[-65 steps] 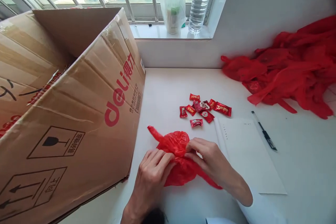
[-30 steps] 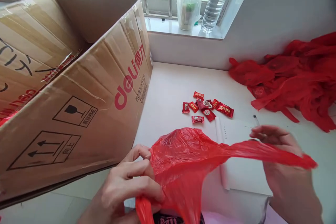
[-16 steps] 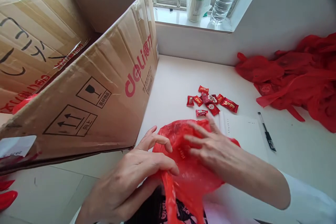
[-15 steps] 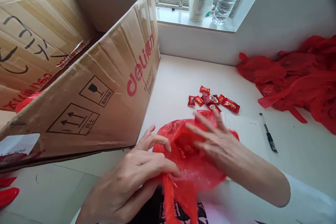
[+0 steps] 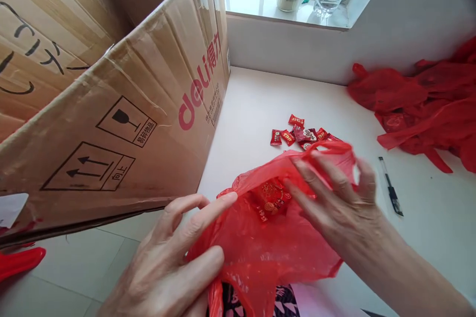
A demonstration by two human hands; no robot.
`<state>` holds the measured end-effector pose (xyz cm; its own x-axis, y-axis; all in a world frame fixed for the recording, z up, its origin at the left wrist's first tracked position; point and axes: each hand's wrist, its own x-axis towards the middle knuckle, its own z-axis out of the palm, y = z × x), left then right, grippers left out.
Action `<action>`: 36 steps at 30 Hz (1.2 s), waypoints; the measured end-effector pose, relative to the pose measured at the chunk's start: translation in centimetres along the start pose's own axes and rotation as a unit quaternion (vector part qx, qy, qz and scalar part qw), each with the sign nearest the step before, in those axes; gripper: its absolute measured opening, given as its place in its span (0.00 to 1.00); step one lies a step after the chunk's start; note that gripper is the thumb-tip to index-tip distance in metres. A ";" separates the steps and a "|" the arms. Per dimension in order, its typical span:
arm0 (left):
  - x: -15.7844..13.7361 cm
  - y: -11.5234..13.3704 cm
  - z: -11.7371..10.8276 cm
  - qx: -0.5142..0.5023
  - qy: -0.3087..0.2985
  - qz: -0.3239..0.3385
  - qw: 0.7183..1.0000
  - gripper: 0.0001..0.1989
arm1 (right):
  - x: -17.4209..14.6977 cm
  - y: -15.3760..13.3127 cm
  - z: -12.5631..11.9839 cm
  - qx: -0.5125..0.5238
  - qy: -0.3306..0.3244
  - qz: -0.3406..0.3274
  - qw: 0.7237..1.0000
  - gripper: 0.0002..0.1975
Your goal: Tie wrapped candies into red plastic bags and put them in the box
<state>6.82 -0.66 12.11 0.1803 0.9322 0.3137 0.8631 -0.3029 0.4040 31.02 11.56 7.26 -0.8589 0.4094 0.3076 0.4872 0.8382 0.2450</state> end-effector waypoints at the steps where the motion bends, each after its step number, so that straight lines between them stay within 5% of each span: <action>1: 0.2 -0.2 0.1 0.007 -0.023 0.024 0.999 0.09 | 0.2 -0.6 0.5 -0.005 -0.001 -0.014 1.000 0.23; 9: 1.0 -1.7 1.4 0.076 -0.051 0.022 0.996 0.08 | 1.7 -1.9 5.7 0.030 -0.082 -0.073 0.994 0.30; 12: 0.3 -2.2 1.3 0.054 -0.070 -0.010 0.996 0.11 | 1.7 0.1 5.1 0.072 -0.070 -0.066 0.993 0.15; 16: -0.2 -2.1 1.0 -0.007 -0.114 -0.063 0.992 0.15 | 0.3 3.0 2.3 0.134 -0.097 -0.017 0.986 0.19; 20: 0.5 -1.3 2.0 -0.085 -0.025 -0.063 0.994 0.31 | -1.2 4.7 0.6 0.132 -0.098 0.006 0.986 0.23; 26: 2.2 0.2 3.3 -0.067 0.089 -0.075 0.991 0.10 | -1.3 5.7 0.7 0.128 -0.074 0.017 0.989 0.17; 30: 2.3 -0.3 3.2 -0.063 0.096 -0.064 0.991 0.05 | -1.3 5.1 0.6 0.153 -0.060 0.039 0.986 0.17; 34: 1.8 -1.3 3.1 -0.097 0.095 -0.060 0.989 0.06 | -1.8 5.1 -1.3 0.322 -0.144 -0.008 0.936 0.19; 36: 1.4 -1.7 3.3 -0.102 0.101 -0.057 0.988 0.11 | -2.3 5.9 -2.5 0.427 -0.107 0.019 0.898 0.16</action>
<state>7.20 1.78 8.99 -0.0282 0.9104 0.4128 0.7563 -0.2506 0.6044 36.27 14.68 10.27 -0.8994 0.4267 0.0948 0.2968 0.7554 -0.5842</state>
